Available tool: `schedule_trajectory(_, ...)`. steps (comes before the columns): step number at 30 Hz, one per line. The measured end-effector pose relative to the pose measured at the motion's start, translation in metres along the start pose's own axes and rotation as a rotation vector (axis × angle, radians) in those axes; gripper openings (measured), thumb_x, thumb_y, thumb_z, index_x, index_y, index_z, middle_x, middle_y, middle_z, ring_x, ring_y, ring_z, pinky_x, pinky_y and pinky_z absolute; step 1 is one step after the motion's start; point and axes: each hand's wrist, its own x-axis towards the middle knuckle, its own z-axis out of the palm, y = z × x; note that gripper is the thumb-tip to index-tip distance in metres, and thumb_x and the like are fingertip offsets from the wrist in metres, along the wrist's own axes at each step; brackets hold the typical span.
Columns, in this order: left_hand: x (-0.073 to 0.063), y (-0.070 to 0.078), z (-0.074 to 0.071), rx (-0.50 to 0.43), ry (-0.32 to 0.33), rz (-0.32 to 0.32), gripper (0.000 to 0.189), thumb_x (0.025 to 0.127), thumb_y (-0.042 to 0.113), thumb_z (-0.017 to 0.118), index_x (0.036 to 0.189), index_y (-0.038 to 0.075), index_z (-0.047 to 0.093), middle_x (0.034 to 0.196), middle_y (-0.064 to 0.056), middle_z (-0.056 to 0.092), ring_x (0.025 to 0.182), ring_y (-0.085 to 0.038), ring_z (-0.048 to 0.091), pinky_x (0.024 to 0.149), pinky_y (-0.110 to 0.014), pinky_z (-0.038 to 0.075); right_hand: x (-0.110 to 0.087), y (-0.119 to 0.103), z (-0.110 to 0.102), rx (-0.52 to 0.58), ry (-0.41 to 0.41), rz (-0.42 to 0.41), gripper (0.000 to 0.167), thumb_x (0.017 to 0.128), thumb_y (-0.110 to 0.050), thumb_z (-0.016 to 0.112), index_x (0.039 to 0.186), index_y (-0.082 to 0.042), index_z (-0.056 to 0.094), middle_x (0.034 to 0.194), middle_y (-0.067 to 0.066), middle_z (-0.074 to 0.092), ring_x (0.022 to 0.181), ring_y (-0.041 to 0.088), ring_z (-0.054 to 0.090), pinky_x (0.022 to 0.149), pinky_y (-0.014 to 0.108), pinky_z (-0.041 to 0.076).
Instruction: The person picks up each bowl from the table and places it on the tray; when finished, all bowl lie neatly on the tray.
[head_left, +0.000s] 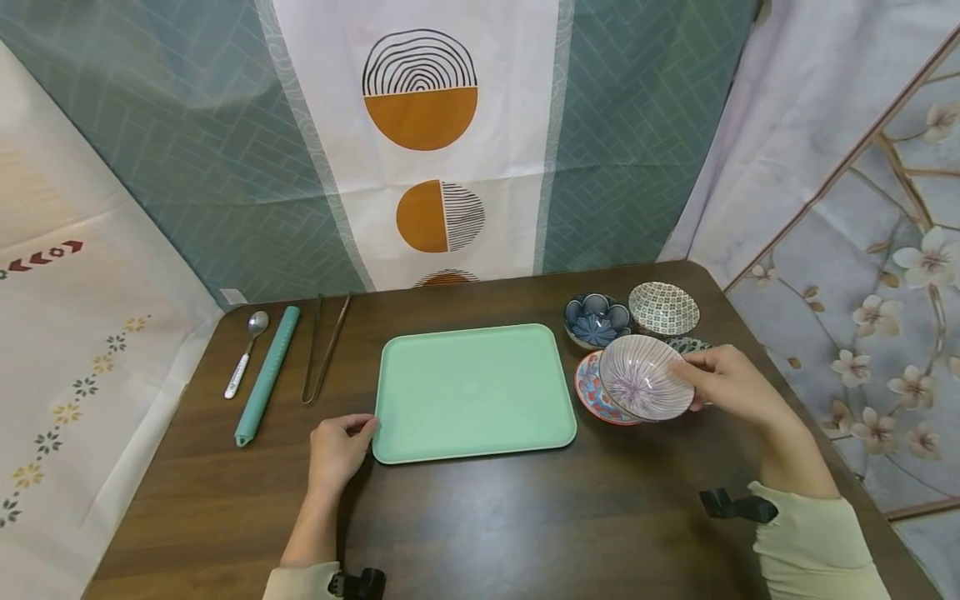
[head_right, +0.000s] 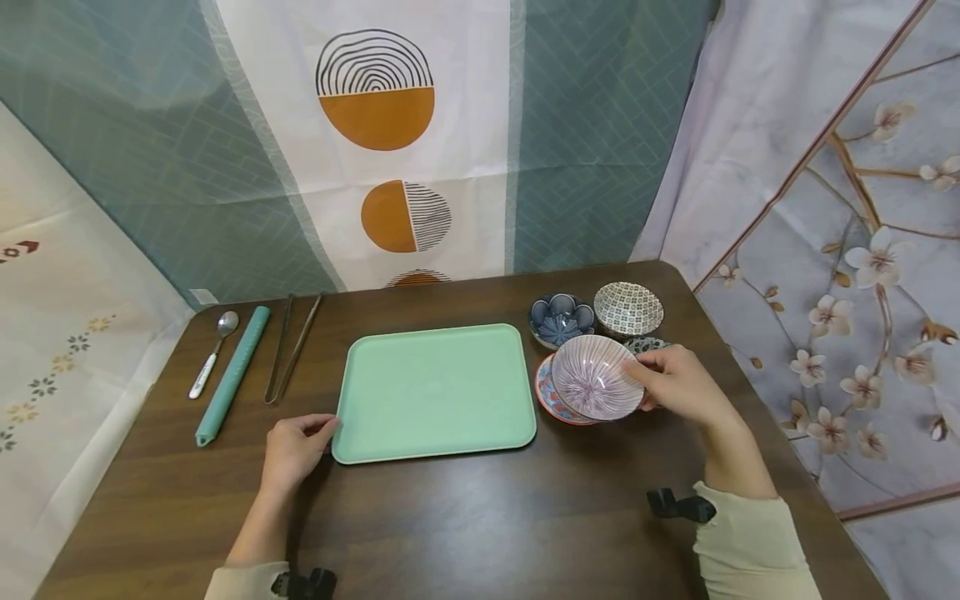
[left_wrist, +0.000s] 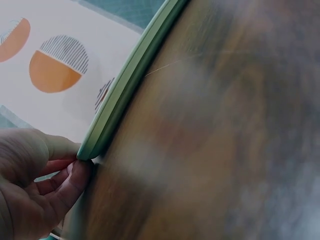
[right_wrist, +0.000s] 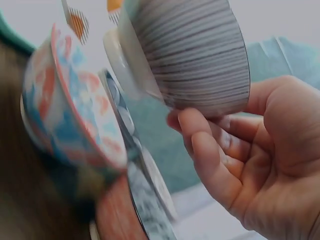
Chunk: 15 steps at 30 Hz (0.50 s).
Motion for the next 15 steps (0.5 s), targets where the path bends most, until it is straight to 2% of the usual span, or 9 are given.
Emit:
schedule_trajectory(4,0.000,0.002,0.001,0.009,0.001,0.002,0.017,0.093,0.013,0.072,0.100,0.000,0.079,0.082,-0.009,0.076,0.062,-0.011,0.065,0.071,-0.033,0.050,0.022,-0.019,0.017,0.012,0.010,0.031,0.029,0.103,-0.016,0.058,0.095,0.007,0.072,0.066,0.003,0.066,0.053,0.021,0.064,0.052,0.034,0.054)
schedule_trajectory(6,0.000,0.002,0.002,0.013,0.003,0.000,0.016,0.093,0.013,0.072,0.100,0.000,0.080,0.082,-0.009,0.076,0.062,-0.011,0.065,0.072,-0.036,0.051,0.033,-0.026,0.027,0.055,0.009,0.046,0.029,0.102,-0.016,0.058,0.094,0.009,0.071,0.069,0.006,0.068,0.054,0.023,0.066,0.054,0.035,0.056)
schedule_trajectory(9,0.000,0.001,0.002,0.012,0.005,0.010,0.016,0.093,0.012,0.072,0.099,0.000,0.080,0.082,-0.009,0.076,0.063,-0.013,0.065,0.079,-0.041,0.050,0.049,-0.034,0.043,0.085,0.002,0.051,0.029,0.102,-0.015,0.058,0.094,0.010,0.070,0.069,0.008,0.068,0.057,0.027,0.067,0.058,0.036,0.058)
schedule_trajectory(13,-0.001,0.002,0.000,-0.004,0.006,0.029,0.015,0.093,0.010,0.072,0.099,-0.002,0.079,0.081,-0.011,0.075,0.065,-0.017,0.066,0.094,-0.050,0.042,0.070,-0.043,0.066,0.097,0.004,0.053,0.029,0.102,-0.014,0.057,0.092,0.009,0.070,0.067,0.009,0.069,0.059,0.028,0.070,0.060,0.043,0.060)
schedule_trajectory(15,-0.002,0.003,-0.001,-0.007,0.005,0.028,0.015,0.093,0.010,0.073,0.099,-0.002,0.079,0.082,-0.012,0.075,0.066,-0.018,0.066,0.093,-0.050,0.043,0.078,-0.047,0.078,0.102,0.003,0.054,0.029,0.102,-0.015,0.057,0.093,0.009,0.072,0.069,0.011,0.071,0.061,0.026,0.071,0.062,0.045,0.060)
